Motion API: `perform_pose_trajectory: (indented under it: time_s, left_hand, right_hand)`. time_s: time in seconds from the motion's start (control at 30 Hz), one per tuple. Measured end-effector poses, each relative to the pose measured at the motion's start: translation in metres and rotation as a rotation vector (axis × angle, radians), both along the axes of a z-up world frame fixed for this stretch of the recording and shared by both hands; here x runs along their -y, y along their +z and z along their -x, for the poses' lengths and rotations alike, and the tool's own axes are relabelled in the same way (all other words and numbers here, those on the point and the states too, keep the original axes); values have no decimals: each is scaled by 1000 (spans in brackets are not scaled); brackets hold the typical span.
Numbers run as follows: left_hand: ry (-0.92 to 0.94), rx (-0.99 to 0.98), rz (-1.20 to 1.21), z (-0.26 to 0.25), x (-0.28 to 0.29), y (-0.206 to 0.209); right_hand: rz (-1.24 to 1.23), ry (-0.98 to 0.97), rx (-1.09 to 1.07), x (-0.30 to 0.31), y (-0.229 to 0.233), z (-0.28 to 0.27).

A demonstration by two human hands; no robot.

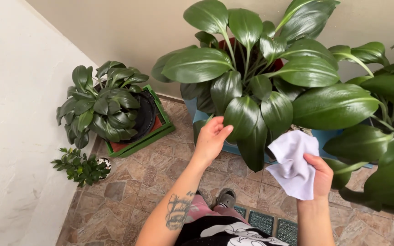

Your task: Wiping dust and moisture off the broad leaves of several indoor potted plants using a white cloth.

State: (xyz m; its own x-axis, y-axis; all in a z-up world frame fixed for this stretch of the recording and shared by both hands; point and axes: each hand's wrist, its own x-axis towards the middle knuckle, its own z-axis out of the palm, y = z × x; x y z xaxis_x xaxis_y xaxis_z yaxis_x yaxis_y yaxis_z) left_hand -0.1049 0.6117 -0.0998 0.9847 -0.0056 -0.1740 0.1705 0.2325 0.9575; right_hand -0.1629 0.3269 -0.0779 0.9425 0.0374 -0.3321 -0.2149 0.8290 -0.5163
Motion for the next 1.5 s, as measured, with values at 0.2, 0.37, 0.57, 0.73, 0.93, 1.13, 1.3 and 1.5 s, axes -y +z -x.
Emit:
perform_pose_trajectory:
  time_s: [0.2,0.37,0.57,0.73,0.93,1.13,1.3,1.5]
  left_hand:
    - [32,-18,-429,6,-20,63]
    - [99,370,-510,-24,-3,102]
    - [-231,-355,855,-85,53,62]
    - [-151,-725,904,-92,62,41]
    - [-117,-662,768,-83,55,64]
    - [31,-658,790,-86,69,52]
    - [102,-625,829,-94,78,34]
    - [49,-500,971,-111,75,41]
  right_hand:
    - [-89,-76,23,2,8,-18]
    - [-216,-58,224,7,29,-33]
    - [-136,-257,303,-21,85,-52]
    - [-138,-463,279,-44,105,-53]
    - [47,-349,258,-50,125,-63]
    - [255,-95,293,-19,130,-106]
    - [350,37,245,-40,155,-164]
    - [773,275,195,-56,143,-216]
